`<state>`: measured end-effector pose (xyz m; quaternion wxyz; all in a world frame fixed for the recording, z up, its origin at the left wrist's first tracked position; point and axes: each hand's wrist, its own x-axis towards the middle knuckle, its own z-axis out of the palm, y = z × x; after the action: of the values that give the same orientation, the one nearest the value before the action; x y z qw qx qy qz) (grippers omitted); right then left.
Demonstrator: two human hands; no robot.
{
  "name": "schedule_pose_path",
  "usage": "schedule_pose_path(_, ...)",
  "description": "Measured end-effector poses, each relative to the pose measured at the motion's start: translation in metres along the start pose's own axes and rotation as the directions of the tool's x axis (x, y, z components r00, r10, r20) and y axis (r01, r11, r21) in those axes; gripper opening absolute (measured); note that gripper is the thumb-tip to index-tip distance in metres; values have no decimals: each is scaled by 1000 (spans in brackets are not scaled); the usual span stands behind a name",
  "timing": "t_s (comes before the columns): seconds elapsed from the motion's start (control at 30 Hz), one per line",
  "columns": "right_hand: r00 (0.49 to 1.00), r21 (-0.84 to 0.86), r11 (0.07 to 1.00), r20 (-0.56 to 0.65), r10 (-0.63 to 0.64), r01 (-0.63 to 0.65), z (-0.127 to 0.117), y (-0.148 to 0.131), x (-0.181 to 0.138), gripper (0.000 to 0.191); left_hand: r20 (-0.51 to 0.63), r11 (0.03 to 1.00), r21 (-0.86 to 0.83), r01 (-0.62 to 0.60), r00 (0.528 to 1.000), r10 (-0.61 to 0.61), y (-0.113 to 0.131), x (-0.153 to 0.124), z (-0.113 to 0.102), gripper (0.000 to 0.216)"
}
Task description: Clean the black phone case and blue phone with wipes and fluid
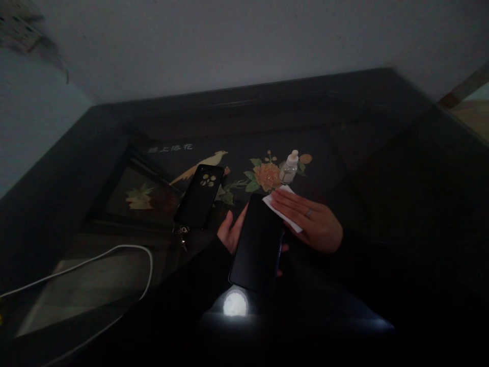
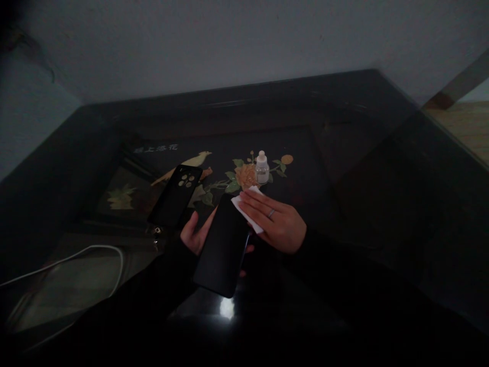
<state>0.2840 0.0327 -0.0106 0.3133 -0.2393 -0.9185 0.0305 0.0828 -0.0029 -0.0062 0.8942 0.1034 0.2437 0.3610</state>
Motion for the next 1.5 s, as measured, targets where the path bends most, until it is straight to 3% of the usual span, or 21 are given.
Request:
schedule_pose_path(0.13, 960, 107, 963, 104, -259, 248, 2, -17, 0, 36, -13, 983, -151, -100, 995, 100, -2, 1, -5, 61)
schedule_pose_path(0.2, 943, 125, 947, 122, -311, 296, 3, -22, -1, 35, -20, 981, -166, -98, 995, 96, -3, 4, -6, 60)
schedule_pose_path(0.33, 991, 18, 993, 52, -120, 119, 2, -11, -1, 38, -111, 992, -49, -119, 987, 113, -3, 6, 0, 62)
schedule_pose_path(0.4, 997, -15, 997, 26, -72, 72, 2, -6, -1, 39, -104, 996, -28, -83, 991, 79, -4, 4, 2, 64)
schedule_pose_path(0.53, 957, 71, 961, 90, -274, 269, 3, -14, -1, 36, -72, 995, -66, -77, 995, 72, -5, 1, -3, 65)
schedule_pose_path(0.6, 942, 96, 947, 111, -315, 306, 4, -16, -1, 36, -60, 992, -72, -105, 993, 100, -6, 2, -5, 64)
schedule_pose_path(0.73, 995, 8, 995, 43, -95, 95, 1, -8, 1, 40, -56, 996, 7, -91, 994, 91, -6, 3, -1, 64)
schedule_pose_path(0.8, 997, -4, 997, 17, -79, 79, 1, -9, 2, 40, -46, 998, -20, -53, 998, 52, -5, 2, -1, 63)
schedule_pose_path(0.97, 941, 112, 943, 95, -324, 314, 2, -19, 5, 39, -49, 978, -203, -39, 998, 30, -5, 0, -2, 58)
schedule_pose_path(1.13, 997, -27, 998, 34, -62, 63, -2, -5, 5, 41, -58, 992, -127, -27, 998, 20, -10, 0, 9, 60)
schedule_pose_path(1.2, 995, -35, 996, 65, -79, 82, -2, -7, 5, 42, -94, 993, -108, -49, 995, 39, -12, 3, 10, 62)
schedule_pose_path(1.33, 948, 71, 956, 126, -291, 284, 2, -18, 5, 41, -180, 991, -104, -87, 981, 67, -12, 9, 4, 62)
schedule_pose_path(1.5, 997, 1, 998, 37, -62, 62, 1, -8, 5, 42, -176, 991, -95, -96, 981, 78, -11, 10, 7, 62)
